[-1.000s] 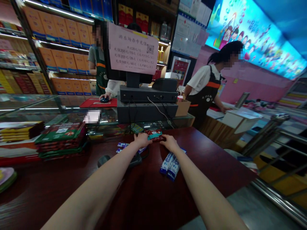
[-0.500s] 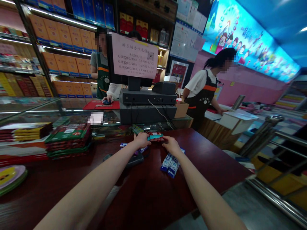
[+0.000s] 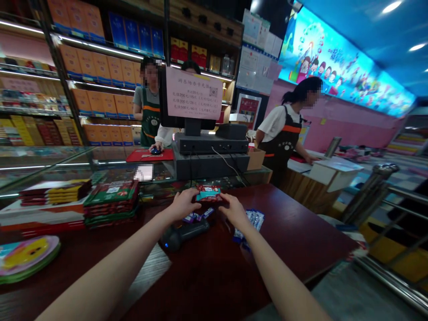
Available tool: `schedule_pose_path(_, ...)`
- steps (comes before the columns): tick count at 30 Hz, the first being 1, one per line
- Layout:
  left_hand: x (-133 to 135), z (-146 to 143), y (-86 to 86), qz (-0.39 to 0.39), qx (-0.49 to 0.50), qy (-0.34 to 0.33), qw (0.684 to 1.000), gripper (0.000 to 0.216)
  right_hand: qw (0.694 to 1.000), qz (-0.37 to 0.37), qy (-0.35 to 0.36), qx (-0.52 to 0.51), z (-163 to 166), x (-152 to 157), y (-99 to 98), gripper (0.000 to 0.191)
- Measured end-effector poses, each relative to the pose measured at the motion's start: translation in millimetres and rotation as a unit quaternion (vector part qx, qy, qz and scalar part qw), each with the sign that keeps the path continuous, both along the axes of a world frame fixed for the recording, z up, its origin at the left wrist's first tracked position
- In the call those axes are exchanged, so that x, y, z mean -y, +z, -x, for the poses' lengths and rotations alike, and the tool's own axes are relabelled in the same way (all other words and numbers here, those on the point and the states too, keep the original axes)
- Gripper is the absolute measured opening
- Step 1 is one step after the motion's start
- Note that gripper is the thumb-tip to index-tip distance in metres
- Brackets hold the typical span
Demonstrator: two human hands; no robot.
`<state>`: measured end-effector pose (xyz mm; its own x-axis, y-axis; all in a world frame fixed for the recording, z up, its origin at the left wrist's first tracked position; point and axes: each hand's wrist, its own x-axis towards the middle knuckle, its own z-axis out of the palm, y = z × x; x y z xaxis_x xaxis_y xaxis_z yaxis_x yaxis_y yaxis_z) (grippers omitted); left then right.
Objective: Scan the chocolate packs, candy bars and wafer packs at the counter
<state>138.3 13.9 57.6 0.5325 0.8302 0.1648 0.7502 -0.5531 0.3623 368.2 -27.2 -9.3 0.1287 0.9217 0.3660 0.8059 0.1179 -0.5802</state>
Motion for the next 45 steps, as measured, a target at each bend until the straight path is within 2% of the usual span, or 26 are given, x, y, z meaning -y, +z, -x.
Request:
schedule_pose_path(10, 7.5, 73.9, -19.7, -0.059, 0.121, 0.059, 0.989, 0.046, 0.994, -0.057, 0.081, -0.038, 67.9, -9.0, 7.5, 0.058)
schedule_pose_path(20, 12.7, 117.2, -32.1, -0.076, 0.211, 0.055, 0.973, 0.049, 0.985, -0.084, 0.135, -0.058, 109.2, -12.0, 12.4, 0.056)
schedule_pose_path(29, 23.2, 132.1, -52.2, -0.122, 0.202, 0.112, 0.965, 0.059, 0.984, -0.111, 0.138, -0.032, 129.8, -14.4, 9.9, 0.055)
schedule_pose_path(37, 33.9, 136.2, -65.0, -0.191, 0.289, 0.086, 0.934, 0.05, 0.971, -0.178, 0.159, -0.014, 136.2, -10.3, -1.1, 0.052)
schedule_pose_path(45, 39.6, 130.9, -72.3, -0.201, 0.331, 0.09, 0.918, 0.042, 0.949, -0.266, 0.164, 0.034, 127.9, -6.4, -3.7, 0.041)
